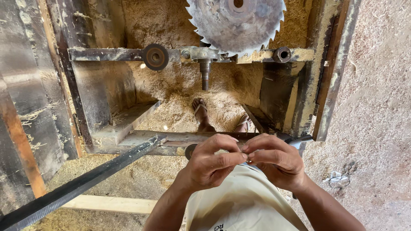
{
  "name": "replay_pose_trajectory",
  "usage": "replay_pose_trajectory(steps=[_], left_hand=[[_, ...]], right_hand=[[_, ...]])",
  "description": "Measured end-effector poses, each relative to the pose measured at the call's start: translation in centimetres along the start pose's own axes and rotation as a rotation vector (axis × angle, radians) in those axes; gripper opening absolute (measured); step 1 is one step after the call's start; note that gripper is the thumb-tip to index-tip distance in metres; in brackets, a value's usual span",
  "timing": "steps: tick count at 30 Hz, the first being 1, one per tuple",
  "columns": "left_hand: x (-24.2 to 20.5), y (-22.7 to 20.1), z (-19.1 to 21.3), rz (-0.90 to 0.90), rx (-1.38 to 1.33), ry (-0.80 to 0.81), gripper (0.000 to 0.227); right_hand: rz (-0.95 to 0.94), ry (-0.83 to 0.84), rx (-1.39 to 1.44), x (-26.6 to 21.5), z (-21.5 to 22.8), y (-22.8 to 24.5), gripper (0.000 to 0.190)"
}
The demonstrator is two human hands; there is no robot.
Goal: The person removes a circular saw blade from a vertical spindle using a hammer to loosen the nut, then installs a new blade by aligning it on the spindle, inserting a washer, and tightening the nut with a hammer. The task is performed in a workshop with sawdust on the floor.
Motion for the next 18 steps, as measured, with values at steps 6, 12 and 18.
replay_pose_trajectory(steps=[6,12,18], left_hand=[[-0.7,0.0,-0.4,0.034,-0.071,0.024,0.033],[-1.7,0.7,-1.1,0.034,-0.076,0.011,0.039],[-2.2,1.5,-1.7,0.095,-0.057,0.008,0.039]], right_hand=[[0.051,0.054,-0.038,-0.1,0.1,0.5,0.033],[0.099,0.04,-0.075,-0.8,-0.3,0.1,0.034],[0.165,-0.014,-0.102,-1.4,-0.6,-0.7,0.034]])
Point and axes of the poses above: each hand's wrist, its own x-axis towards the middle knuckle, its own z-axis out of the back of the hand, y = z × x, the point moved 3 cm from there along x, towards the middle knuckle, and after that the axes turned 1 degree about -z, right-handed, at the moved point
